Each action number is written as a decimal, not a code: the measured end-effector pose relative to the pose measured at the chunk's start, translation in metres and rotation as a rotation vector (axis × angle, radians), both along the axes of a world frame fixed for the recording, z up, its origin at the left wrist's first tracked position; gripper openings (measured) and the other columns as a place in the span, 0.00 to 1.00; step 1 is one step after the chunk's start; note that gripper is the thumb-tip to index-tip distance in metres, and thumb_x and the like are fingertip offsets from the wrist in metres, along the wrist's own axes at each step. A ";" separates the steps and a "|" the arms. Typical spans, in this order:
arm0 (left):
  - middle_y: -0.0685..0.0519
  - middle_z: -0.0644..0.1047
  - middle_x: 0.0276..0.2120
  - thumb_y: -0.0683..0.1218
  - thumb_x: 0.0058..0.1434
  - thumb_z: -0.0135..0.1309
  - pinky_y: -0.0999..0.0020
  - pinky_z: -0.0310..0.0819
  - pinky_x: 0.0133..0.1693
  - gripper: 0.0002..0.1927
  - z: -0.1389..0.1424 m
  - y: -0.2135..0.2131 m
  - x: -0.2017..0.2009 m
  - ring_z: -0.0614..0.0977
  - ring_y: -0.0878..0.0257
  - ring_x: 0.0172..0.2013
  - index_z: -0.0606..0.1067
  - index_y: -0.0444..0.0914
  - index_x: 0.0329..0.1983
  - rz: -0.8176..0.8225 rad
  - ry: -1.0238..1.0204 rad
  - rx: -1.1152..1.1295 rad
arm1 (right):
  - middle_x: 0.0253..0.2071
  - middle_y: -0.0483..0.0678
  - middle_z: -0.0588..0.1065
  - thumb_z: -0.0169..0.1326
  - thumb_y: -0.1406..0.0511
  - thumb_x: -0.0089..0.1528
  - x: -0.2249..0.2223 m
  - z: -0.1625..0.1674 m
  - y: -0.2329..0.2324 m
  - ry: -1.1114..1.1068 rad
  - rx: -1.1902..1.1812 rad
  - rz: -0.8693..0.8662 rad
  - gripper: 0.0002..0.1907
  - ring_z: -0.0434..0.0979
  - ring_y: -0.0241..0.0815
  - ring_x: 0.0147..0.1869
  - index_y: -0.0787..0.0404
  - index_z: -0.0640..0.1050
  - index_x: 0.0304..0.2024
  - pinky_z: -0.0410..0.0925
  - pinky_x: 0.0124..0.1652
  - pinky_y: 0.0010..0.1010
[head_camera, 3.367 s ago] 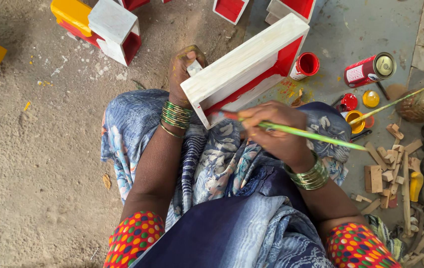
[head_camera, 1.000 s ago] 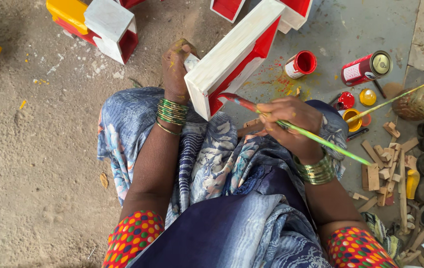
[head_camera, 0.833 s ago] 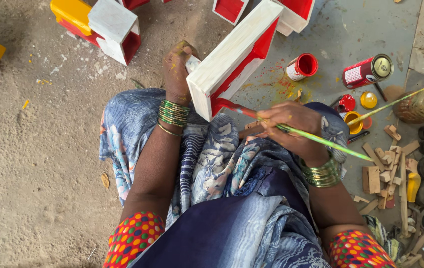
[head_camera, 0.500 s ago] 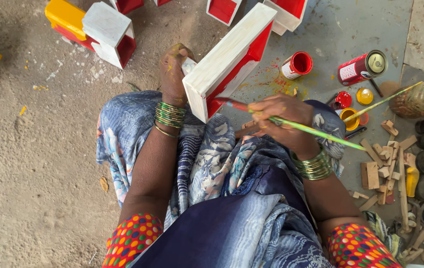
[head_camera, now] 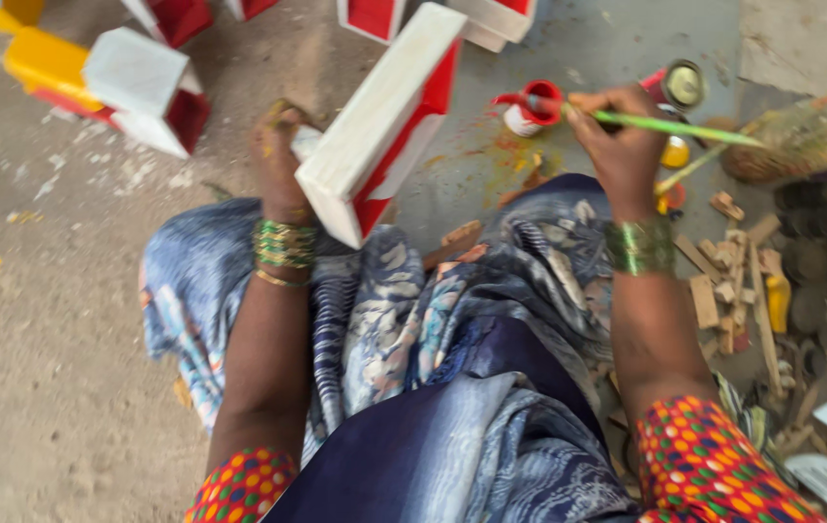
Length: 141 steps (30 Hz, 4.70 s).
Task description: The person sits on the floor painting small wooden toy boxes red with a brush. They hold each box in one hand, apply red paint to the inner surfaces and edges, dip the brush into a red paint cup, and set finished boxes aside among other painted toy parts.
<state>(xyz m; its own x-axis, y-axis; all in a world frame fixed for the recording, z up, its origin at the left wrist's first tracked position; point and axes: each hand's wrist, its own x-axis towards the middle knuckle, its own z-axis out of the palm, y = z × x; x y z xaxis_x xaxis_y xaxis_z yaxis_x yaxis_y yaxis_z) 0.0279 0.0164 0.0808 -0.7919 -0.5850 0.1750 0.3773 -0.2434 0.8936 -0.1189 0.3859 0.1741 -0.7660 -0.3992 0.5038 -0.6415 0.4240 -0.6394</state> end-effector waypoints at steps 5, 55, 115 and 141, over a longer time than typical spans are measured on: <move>0.53 0.73 0.27 0.54 0.71 0.48 0.68 0.64 0.33 0.19 0.006 -0.002 0.005 0.72 0.66 0.29 0.71 0.36 0.30 0.007 -0.058 -0.090 | 0.28 0.50 0.78 0.68 0.72 0.57 -0.062 -0.053 0.018 0.116 0.287 -0.256 0.10 0.79 0.43 0.29 0.62 0.78 0.34 0.71 0.32 0.34; 0.57 0.71 0.25 0.49 0.69 0.50 0.71 0.64 0.33 0.15 -0.011 0.008 -0.017 0.71 0.69 0.29 0.72 0.35 0.28 0.078 0.009 -0.098 | 0.45 0.56 0.82 0.63 0.77 0.62 0.099 0.012 -0.096 -0.176 -0.060 0.260 0.08 0.83 0.39 0.45 0.65 0.76 0.39 0.76 0.45 0.28; 0.58 0.70 0.25 0.46 0.69 0.49 0.72 0.63 0.31 0.13 -0.012 0.008 -0.013 0.70 0.71 0.28 0.72 0.35 0.30 0.006 0.028 -0.012 | 0.47 0.57 0.81 0.62 0.77 0.65 0.063 0.022 -0.075 -0.226 -0.149 0.325 0.07 0.83 0.40 0.49 0.66 0.77 0.41 0.77 0.50 0.28; 0.58 0.69 0.26 0.46 0.68 0.47 0.71 0.64 0.33 0.12 -0.007 0.006 -0.009 0.70 0.69 0.30 0.71 0.35 0.30 0.114 -0.043 -0.185 | 0.45 0.55 0.81 0.62 0.77 0.61 0.069 0.029 -0.077 -0.330 -0.041 0.356 0.06 0.83 0.38 0.43 0.67 0.78 0.38 0.78 0.40 0.27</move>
<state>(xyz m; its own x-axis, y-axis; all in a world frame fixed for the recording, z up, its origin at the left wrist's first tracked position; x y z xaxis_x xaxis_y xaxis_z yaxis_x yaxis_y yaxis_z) 0.0188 0.0224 0.0743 -0.7313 -0.6324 0.2557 0.3538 -0.0312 0.9348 -0.0498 0.3087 0.2036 -0.7069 -0.6506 0.2774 -0.5022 0.1855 -0.8446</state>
